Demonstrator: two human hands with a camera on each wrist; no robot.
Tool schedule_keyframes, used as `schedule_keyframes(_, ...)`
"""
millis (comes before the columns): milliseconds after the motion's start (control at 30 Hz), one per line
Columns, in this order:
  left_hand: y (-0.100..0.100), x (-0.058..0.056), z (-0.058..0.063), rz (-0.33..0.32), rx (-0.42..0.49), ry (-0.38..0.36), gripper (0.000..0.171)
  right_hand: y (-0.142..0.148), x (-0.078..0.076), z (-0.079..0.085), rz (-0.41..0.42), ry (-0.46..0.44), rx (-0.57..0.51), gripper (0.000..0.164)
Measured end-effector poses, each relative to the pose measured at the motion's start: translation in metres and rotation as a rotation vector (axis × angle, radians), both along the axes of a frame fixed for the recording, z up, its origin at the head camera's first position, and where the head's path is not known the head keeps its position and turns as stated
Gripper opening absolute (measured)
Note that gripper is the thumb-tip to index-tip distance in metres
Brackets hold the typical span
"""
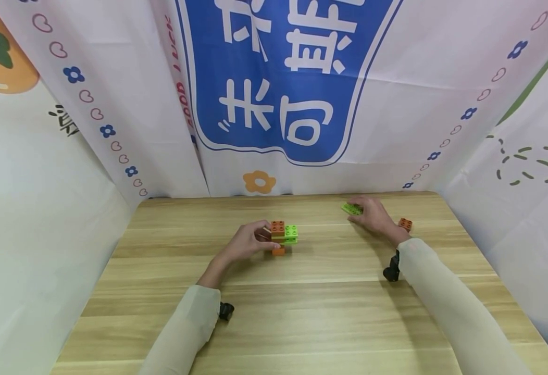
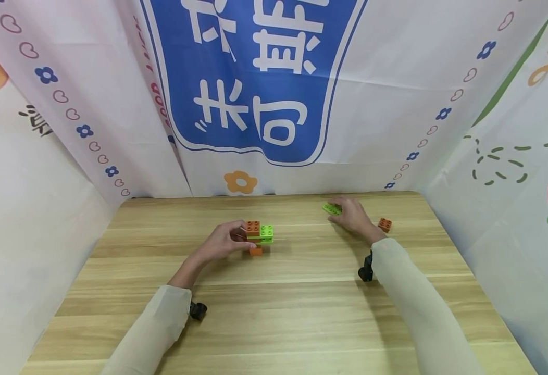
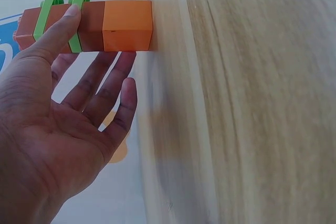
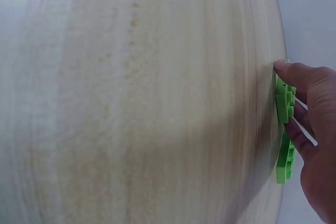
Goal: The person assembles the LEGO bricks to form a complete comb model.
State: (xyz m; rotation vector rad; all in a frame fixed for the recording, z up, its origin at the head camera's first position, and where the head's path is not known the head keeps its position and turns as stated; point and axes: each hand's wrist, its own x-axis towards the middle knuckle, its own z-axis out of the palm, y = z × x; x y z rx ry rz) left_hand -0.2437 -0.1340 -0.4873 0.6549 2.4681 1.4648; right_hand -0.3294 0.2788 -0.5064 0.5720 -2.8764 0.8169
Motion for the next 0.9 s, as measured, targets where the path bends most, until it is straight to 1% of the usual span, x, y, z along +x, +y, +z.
schedule_keyframes(233,0.0002,-0.0003,0.0005,0.012,-0.010,-0.011,0.030,0.0003,-0.0012,-0.0015,0.010,-0.006,-0.023,0.048)
schedule_keyframes(500,0.0007,0.0004,0.0015,-0.003,0.001,0.002,0.028,0.0007,-0.0018,-0.0022,0.036,0.003,-0.023,0.038)
schedule_keyframes(900,0.0012,0.0009,0.0017,-0.004,0.004,-0.005,0.027,-0.0001,0.0050,0.0014,0.058,-0.022,-0.027,0.036)
